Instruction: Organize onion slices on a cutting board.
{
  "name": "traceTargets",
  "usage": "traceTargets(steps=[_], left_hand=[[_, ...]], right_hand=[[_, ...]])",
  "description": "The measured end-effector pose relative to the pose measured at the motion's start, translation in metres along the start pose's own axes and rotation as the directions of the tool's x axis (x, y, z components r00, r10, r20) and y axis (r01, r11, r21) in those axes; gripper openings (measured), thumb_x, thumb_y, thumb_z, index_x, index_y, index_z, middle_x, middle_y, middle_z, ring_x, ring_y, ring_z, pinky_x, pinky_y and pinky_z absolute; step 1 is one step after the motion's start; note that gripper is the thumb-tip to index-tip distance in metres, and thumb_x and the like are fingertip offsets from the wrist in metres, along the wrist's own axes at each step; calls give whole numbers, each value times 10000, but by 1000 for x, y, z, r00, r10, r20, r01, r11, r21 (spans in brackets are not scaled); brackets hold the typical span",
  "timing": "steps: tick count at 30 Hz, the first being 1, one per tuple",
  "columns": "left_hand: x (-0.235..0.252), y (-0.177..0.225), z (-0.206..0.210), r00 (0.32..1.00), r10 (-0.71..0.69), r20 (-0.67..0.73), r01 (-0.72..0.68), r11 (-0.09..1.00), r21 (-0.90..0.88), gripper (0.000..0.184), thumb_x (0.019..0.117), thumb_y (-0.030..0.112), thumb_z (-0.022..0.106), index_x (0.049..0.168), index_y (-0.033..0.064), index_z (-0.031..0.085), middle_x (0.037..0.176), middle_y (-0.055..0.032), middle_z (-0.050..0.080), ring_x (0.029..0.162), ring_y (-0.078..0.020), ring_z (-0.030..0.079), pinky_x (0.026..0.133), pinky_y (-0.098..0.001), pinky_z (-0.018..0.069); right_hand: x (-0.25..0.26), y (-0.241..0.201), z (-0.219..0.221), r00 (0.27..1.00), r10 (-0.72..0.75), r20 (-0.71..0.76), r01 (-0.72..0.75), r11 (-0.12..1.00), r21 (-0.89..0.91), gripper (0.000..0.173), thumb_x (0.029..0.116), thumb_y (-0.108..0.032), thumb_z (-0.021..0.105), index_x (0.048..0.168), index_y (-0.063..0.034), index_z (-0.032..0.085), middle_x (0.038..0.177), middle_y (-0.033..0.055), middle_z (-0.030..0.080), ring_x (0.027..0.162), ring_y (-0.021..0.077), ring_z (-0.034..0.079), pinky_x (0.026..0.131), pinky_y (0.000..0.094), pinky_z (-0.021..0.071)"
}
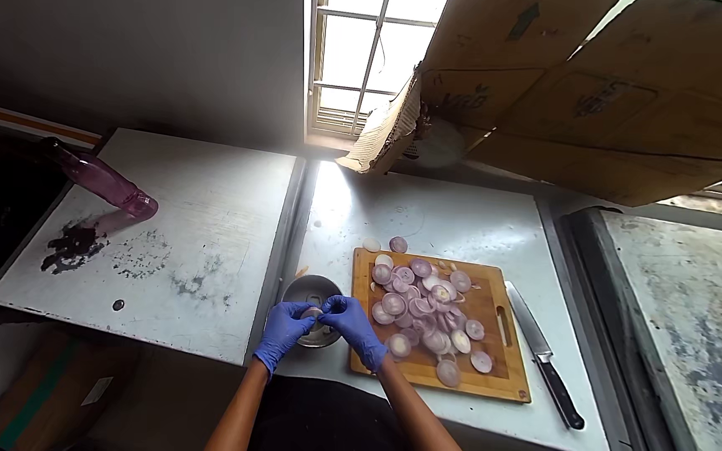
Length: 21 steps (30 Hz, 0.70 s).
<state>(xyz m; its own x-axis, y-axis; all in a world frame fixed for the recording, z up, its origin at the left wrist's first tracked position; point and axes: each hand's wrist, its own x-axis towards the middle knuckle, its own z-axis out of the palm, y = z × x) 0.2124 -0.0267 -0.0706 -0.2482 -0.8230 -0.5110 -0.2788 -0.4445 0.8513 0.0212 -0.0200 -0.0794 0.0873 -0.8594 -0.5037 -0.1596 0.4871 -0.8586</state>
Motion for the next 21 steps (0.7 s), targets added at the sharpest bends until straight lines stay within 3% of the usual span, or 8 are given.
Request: traceTargets(steps=[7,11,14,15,18,20,21], left_hand=[[-2,6,8,998,-5,-58,8,999,52,213,888,143,722,1079,73,783,946,-55,775,794,-117,736,775,-320,620],[-5,8,15,990,29,-136,-6,987,163,199,885,180,719,1048,98,801,915,-37,778,802,-101,731,791,-324,609],[-3,11,16,977,-2,-215,65,956,286,241,916,151,681,1125,102,792,1020,-66,779,956,-150,735,925,-385,574],[-1,9,15,973,-10,-231,72,963,261,240,906,124,685,1120,98,792,1027,-71,778,962,-154,733,922,-385,574],[4,0,11,984,-47,-173,60,996,71,212,903,96,716,1104,70,777,1006,-76,770,864,-145,740,801,-351,622],[2,-1,8,987,-60,-149,57,998,-24,226,925,96,718,1144,53,756,1028,-93,761,831,-166,736,728,-357,624],[1,0,6,987,-55,-149,49,998,-43,231,938,102,717,1161,49,750,1038,-96,759,830,-166,733,713,-354,620]], right_hand=[[1,-2,2,1000,6,-28,-8,994,-106,93,748,-179,741,782,-125,674,673,-14,608,587,112,570,557,315,474],[-1,-3,4,998,3,-55,-10,991,-135,125,740,-209,751,748,-134,651,654,-23,589,594,117,576,573,334,486],[-7,-11,12,999,-20,-42,13,989,-146,150,750,-216,749,710,-143,625,624,-34,557,562,106,551,547,325,472],[-9,-14,16,998,-25,-58,13,980,-199,166,753,-246,753,714,-148,624,630,-34,554,575,113,545,559,343,458],[-4,-18,16,995,-36,-97,-1,934,-359,167,818,-260,726,882,-116,669,808,23,623,757,167,608,707,401,501],[3,-17,10,999,-40,-19,31,938,-345,264,884,-261,752,1054,-70,687,1014,74,665,905,176,655,841,376,549],[6,-16,10,999,-45,-2,42,948,-315,284,881,-248,765,1087,-70,685,1026,72,693,908,162,681,847,356,570]])
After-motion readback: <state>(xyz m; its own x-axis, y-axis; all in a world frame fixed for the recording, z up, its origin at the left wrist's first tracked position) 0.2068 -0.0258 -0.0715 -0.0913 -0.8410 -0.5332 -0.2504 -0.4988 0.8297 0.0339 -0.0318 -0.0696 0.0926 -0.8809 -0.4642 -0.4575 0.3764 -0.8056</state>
